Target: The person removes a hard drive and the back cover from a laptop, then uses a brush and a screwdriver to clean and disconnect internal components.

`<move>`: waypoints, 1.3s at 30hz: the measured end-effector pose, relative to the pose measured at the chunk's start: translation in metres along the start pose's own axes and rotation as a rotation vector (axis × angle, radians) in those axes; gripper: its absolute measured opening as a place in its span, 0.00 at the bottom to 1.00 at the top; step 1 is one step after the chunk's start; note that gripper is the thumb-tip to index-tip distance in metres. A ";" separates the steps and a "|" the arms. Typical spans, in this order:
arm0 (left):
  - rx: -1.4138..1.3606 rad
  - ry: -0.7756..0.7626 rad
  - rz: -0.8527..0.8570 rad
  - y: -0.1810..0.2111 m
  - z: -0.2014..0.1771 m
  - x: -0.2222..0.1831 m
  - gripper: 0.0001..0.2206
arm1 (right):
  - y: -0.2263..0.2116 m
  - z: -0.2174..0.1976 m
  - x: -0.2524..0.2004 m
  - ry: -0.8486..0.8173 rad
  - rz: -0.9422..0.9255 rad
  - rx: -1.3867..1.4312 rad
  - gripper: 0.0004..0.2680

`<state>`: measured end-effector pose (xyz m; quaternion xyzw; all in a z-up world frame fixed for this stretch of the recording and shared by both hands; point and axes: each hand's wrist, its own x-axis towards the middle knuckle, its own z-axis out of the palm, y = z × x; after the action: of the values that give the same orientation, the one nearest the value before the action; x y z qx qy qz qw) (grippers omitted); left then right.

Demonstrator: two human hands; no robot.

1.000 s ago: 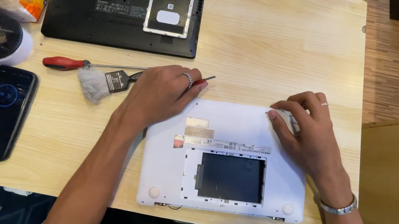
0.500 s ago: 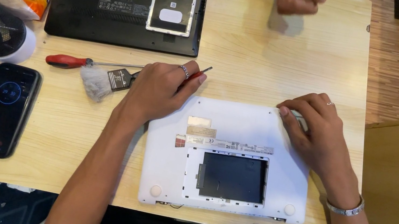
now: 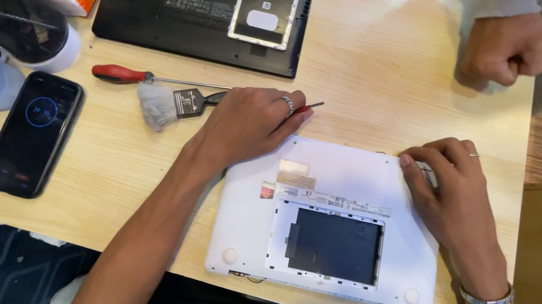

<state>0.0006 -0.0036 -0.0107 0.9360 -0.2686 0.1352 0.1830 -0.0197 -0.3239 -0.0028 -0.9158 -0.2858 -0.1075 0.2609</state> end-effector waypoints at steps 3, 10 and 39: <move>-0.006 0.017 -0.012 0.001 0.005 0.000 0.13 | -0.002 0.000 0.001 0.010 0.013 -0.002 0.04; 0.002 0.075 -0.003 -0.001 0.014 0.000 0.13 | -0.002 0.002 0.000 0.050 -0.079 -0.068 0.04; -0.305 -0.380 -0.840 0.069 -0.078 -0.111 0.18 | 0.010 0.003 0.004 0.074 -0.059 0.099 0.05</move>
<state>-0.1407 0.0252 0.0389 0.9341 0.0872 -0.1645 0.3047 -0.0103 -0.3270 -0.0083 -0.8883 -0.3079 -0.1345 0.3131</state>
